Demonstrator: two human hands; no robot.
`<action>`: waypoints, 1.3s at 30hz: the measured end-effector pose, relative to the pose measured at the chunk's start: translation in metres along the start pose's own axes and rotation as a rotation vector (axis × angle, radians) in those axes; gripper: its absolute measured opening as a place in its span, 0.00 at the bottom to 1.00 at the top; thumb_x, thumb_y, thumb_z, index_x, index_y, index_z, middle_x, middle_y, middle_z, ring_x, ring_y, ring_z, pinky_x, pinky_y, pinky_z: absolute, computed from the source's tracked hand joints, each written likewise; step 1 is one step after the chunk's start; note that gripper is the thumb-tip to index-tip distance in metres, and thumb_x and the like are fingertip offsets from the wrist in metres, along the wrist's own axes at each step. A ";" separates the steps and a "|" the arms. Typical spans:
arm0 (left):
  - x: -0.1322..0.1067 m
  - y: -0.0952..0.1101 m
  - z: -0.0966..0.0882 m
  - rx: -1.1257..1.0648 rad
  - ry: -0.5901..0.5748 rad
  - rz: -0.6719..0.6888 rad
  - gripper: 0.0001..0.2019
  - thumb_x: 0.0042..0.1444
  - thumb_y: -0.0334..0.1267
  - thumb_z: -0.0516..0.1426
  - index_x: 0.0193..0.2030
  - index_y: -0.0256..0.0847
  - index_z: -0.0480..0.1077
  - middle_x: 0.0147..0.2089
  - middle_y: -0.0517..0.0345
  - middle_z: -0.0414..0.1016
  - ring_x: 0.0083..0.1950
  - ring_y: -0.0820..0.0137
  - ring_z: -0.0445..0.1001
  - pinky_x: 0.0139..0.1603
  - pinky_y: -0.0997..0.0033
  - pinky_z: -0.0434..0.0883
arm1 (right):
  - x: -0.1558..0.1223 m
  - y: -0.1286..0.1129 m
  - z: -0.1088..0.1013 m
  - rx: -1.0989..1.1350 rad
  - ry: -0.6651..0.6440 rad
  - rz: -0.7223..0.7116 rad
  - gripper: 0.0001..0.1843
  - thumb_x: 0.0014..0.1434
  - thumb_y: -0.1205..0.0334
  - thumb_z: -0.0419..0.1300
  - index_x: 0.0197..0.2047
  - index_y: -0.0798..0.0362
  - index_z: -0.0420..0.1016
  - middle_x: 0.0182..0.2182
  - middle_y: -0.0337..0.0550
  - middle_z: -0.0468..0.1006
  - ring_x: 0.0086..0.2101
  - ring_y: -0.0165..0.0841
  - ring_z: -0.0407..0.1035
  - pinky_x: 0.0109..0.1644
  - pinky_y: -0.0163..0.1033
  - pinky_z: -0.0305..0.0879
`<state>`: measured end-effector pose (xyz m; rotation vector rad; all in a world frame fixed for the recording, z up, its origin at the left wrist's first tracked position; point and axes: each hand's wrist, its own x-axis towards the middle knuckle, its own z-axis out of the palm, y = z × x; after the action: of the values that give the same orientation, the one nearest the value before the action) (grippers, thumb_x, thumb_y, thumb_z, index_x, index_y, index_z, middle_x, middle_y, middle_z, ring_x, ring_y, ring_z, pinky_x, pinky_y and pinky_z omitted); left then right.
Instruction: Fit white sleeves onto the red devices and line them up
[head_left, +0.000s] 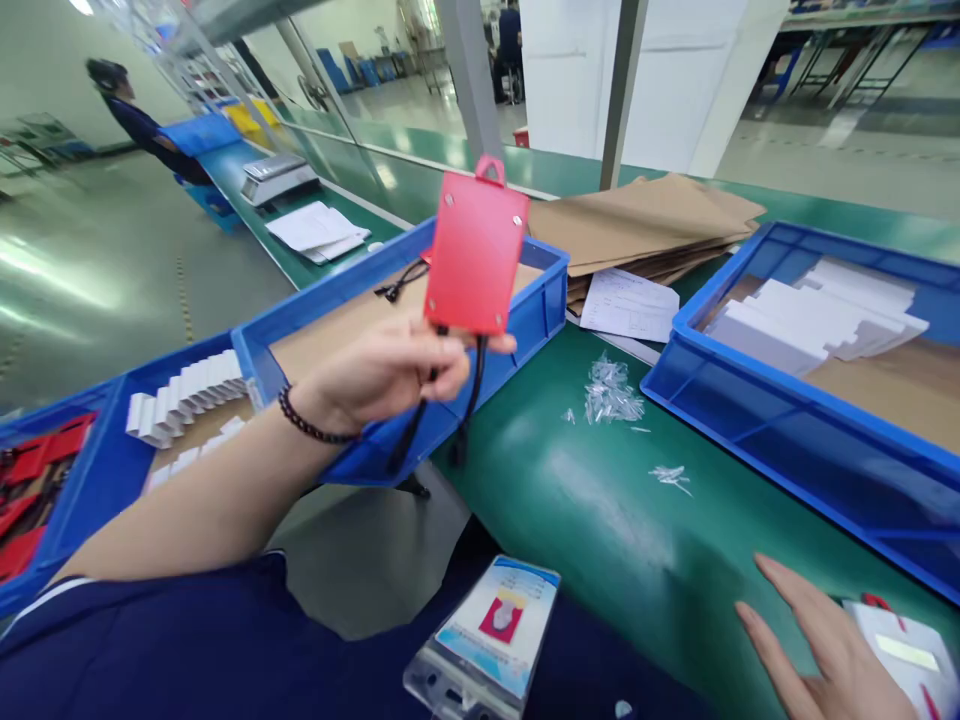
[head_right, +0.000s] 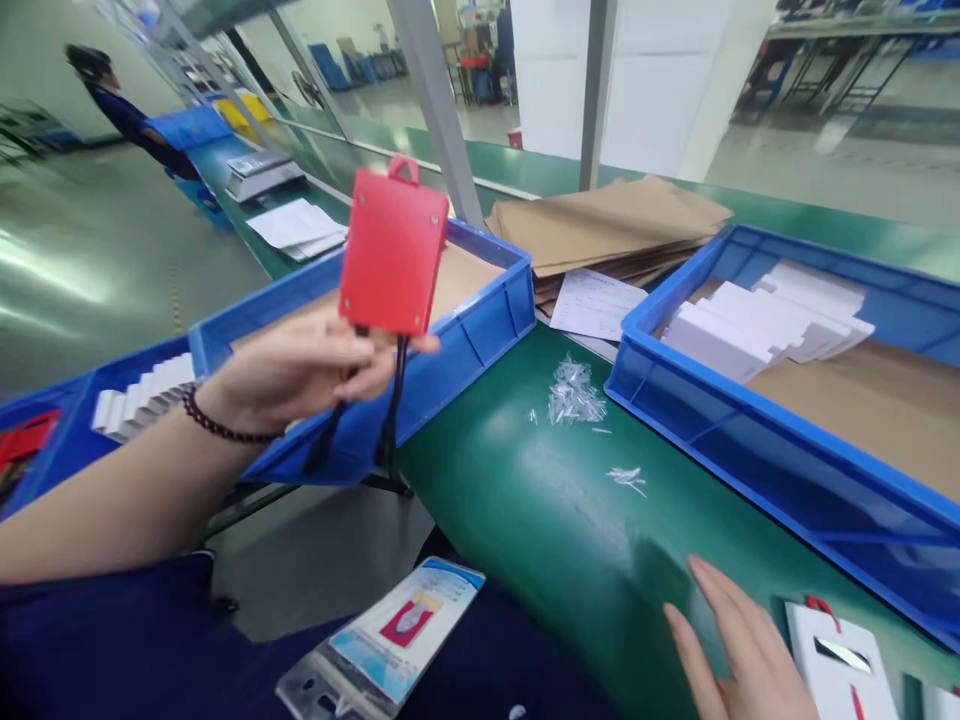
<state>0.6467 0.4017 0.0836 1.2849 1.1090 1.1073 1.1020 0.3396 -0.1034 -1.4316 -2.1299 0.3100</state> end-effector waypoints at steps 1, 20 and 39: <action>-0.011 -0.013 0.016 -0.080 -0.109 -0.069 0.14 0.52 0.45 0.67 0.43 0.39 0.79 0.48 0.43 0.81 0.18 0.81 0.58 0.16 0.73 0.53 | 0.007 -0.013 -0.001 -0.008 -0.014 -0.023 0.31 0.63 0.45 0.57 0.69 0.27 0.58 0.53 0.49 0.79 0.50 0.58 0.76 0.44 0.66 0.78; 0.016 -0.148 0.140 -0.525 -0.373 -0.540 0.18 0.44 0.32 0.70 0.44 0.37 0.76 0.37 0.55 0.78 0.29 0.77 0.70 0.26 0.79 0.62 | 0.084 -0.104 0.043 0.447 -0.154 -0.494 0.26 0.73 0.47 0.46 0.60 0.55 0.72 0.57 0.51 0.78 0.61 0.38 0.69 0.67 0.50 0.67; 0.020 -0.158 0.166 -0.391 -0.219 -0.176 0.24 0.57 0.49 0.64 0.54 0.37 0.71 0.58 0.42 0.76 0.59 0.53 0.76 0.56 0.54 0.77 | 0.068 -0.089 0.058 1.026 -0.551 0.224 0.13 0.66 0.48 0.58 0.38 0.50 0.70 0.30 0.39 0.79 0.28 0.33 0.76 0.31 0.41 0.78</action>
<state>0.8124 0.3997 -0.0765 0.9539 0.7788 0.9674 0.9809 0.3713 -0.0875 -0.9779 -1.6637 1.7433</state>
